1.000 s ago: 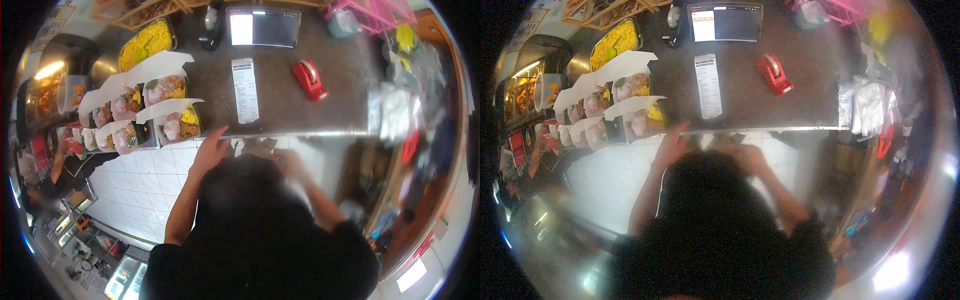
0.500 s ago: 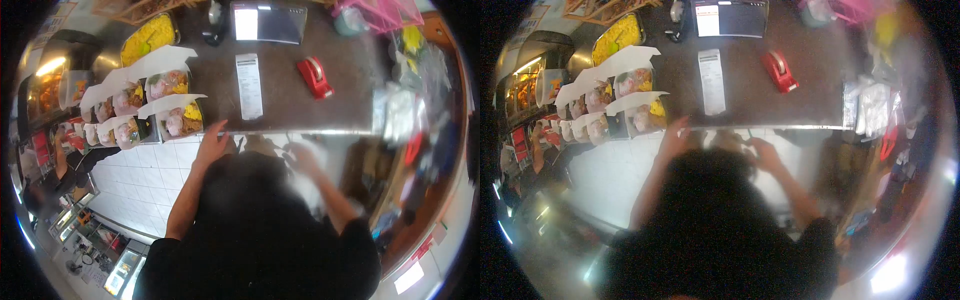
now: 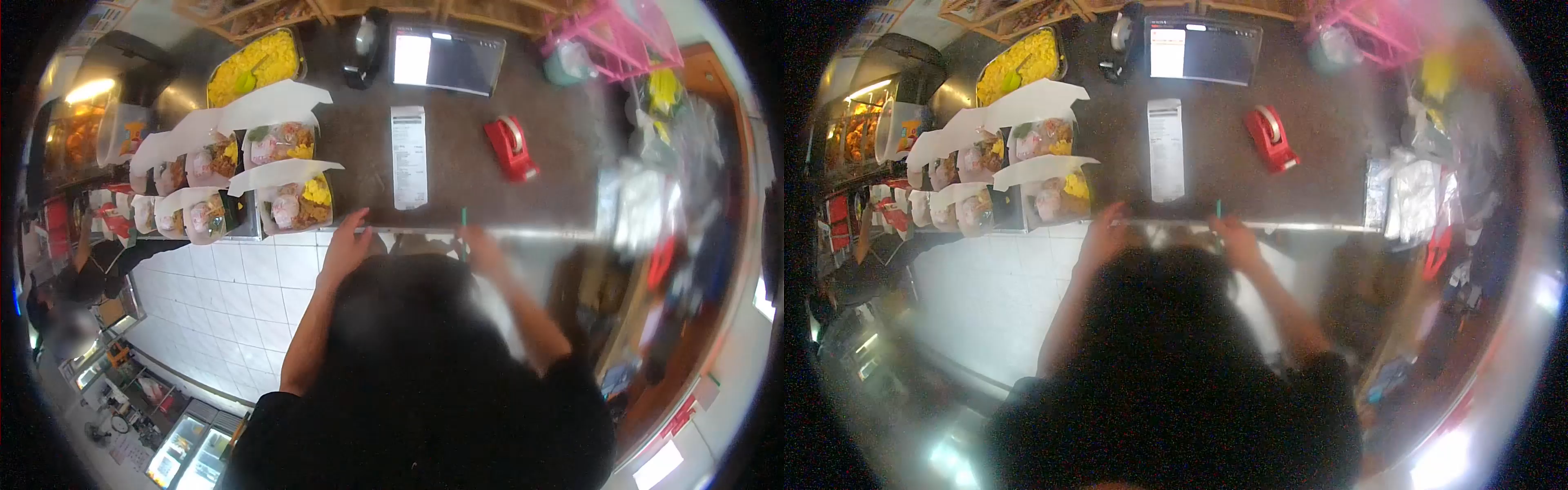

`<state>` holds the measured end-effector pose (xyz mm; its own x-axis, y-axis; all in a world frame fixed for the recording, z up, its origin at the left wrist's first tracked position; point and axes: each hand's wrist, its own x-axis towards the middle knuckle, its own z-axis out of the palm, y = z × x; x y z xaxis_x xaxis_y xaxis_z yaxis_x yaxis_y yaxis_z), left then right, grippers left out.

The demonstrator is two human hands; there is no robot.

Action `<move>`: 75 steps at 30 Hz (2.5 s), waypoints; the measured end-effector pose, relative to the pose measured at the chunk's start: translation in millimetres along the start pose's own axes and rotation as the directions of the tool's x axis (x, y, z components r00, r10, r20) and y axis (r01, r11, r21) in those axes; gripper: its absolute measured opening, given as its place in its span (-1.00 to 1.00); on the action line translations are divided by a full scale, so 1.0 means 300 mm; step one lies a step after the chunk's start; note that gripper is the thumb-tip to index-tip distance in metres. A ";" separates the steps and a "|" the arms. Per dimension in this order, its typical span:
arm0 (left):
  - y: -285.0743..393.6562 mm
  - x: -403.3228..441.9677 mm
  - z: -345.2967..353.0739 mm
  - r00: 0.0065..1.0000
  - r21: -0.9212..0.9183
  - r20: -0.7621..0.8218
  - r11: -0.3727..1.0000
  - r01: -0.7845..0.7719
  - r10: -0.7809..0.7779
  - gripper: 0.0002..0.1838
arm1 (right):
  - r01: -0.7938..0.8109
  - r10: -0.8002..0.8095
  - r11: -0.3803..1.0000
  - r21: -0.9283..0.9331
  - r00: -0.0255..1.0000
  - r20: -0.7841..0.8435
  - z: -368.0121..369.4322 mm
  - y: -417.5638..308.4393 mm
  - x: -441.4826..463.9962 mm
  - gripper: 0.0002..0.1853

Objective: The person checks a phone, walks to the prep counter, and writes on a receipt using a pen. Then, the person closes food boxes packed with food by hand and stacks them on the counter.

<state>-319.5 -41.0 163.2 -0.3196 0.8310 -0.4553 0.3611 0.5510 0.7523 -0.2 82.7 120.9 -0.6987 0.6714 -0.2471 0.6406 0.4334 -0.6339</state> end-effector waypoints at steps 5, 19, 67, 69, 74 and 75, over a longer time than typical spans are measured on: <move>0.032 0.014 -0.004 0.992 0.127 -0.010 0.984 -0.123 0.125 -0.54 | -0.019 0.051 0.980 0.199 0.986 -0.160 0.067 0.010 -0.072 -0.64; 0.000 0.388 0.208 0.898 0.658 0.029 0.668 -0.348 0.439 -0.35 | -0.631 0.641 0.749 0.202 0.767 0.015 -0.038 0.235 -0.352 -0.57; 0.221 0.495 0.138 0.985 0.648 0.096 0.742 -0.173 0.145 -0.04 | 0.087 0.104 0.900 0.427 0.909 -0.404 0.113 -0.096 0.569 -0.86; 0.236 0.485 0.135 0.990 0.670 0.105 0.728 -0.143 0.097 -0.05 | 0.156 0.084 0.864 0.479 0.893 -0.442 0.117 -0.084 0.580 -0.88; 0.175 0.487 0.164 0.978 0.668 0.047 0.722 -0.180 0.201 -0.06 | 0.115 0.108 0.862 0.494 0.909 -0.402 0.114 -0.112 0.556 -0.88; 0.190 0.494 0.159 0.983 0.652 0.049 0.740 -0.165 0.177 -0.06 | 0.094 0.194 0.837 0.539 0.870 -0.454 0.108 -0.102 0.565 -0.88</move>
<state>-304.6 117.3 116.1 -0.2077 0.9182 -0.3374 0.8914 0.3197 0.3213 -148.6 163.6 74.6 -0.3385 0.9409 -0.0057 0.2992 0.1020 -0.9487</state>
